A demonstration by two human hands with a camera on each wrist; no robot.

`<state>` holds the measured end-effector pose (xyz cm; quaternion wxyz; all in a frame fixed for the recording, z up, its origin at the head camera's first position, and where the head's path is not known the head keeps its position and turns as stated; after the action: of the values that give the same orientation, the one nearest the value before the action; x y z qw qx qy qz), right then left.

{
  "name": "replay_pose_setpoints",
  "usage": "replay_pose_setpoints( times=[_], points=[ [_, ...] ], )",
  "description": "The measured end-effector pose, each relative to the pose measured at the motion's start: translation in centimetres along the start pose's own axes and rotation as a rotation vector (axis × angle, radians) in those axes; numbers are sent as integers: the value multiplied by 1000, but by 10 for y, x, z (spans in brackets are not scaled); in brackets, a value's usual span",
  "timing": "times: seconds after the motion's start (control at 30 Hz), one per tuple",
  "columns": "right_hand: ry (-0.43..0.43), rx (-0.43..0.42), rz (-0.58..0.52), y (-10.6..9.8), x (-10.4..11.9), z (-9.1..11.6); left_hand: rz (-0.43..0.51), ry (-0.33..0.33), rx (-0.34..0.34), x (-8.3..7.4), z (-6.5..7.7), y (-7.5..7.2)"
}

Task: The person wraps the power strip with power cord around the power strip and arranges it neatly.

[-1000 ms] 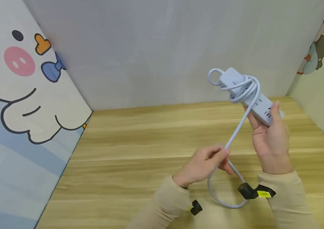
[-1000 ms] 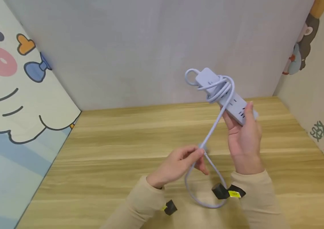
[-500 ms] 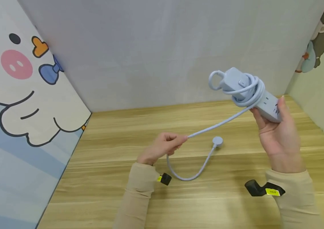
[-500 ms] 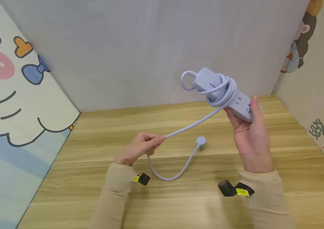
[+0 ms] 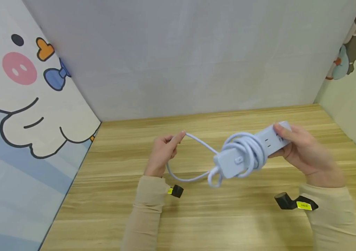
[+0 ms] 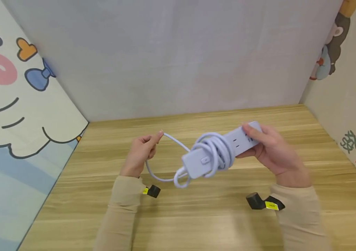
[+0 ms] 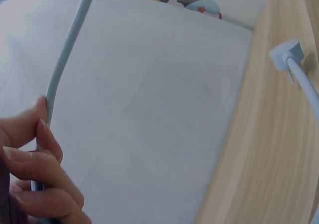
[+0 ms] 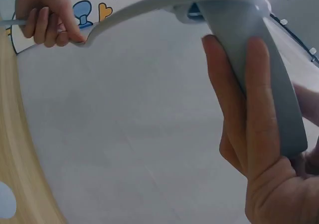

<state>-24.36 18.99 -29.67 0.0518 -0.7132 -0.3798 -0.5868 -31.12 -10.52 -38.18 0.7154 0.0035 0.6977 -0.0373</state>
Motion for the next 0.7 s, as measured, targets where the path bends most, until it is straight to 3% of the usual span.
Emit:
replay_pose_setpoints(
  times=[0.13, 0.23, 0.3, 0.37, 0.47, 0.53, 0.6, 0.7],
  points=[
    [184, -51, 448, 7, -25, -4, 68, 23, -129, -13, 5, -8],
    [313, -155, 720, 7, -41, -9, 85, 93, -187, -32, 15, -10],
    [339, -215, 836, 5, -48, -14, 64, 172, -182, -49, 26, -5],
    [348, -302, 883, -3, -51, -16, 19, 261, -128, -68, 38, 8],
    [286, -436, 890, -16, -47, -17, -56, 394, 43, -92, 59, 38],
    [187, -544, 851, -24, -37, -17, -92, 444, 188, -100, 74, 61],
    [50, -665, 781, -29, -23, -13, -125, 483, 318, -105, 88, 80],
    [-220, -839, 637, -35, 2, -1, -172, 505, 432, -106, 103, 102]
  ],
)
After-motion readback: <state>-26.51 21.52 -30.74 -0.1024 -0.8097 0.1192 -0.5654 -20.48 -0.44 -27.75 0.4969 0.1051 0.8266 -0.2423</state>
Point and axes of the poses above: each hand's wrist, its own z-axis away from the middle knuckle, its own y-axis out of the palm, x = y × z, the point moved 10 cm from there along -z, towards the middle knuckle, and after that the axes turned 2 degrees about -x, right-handed, at the moved point
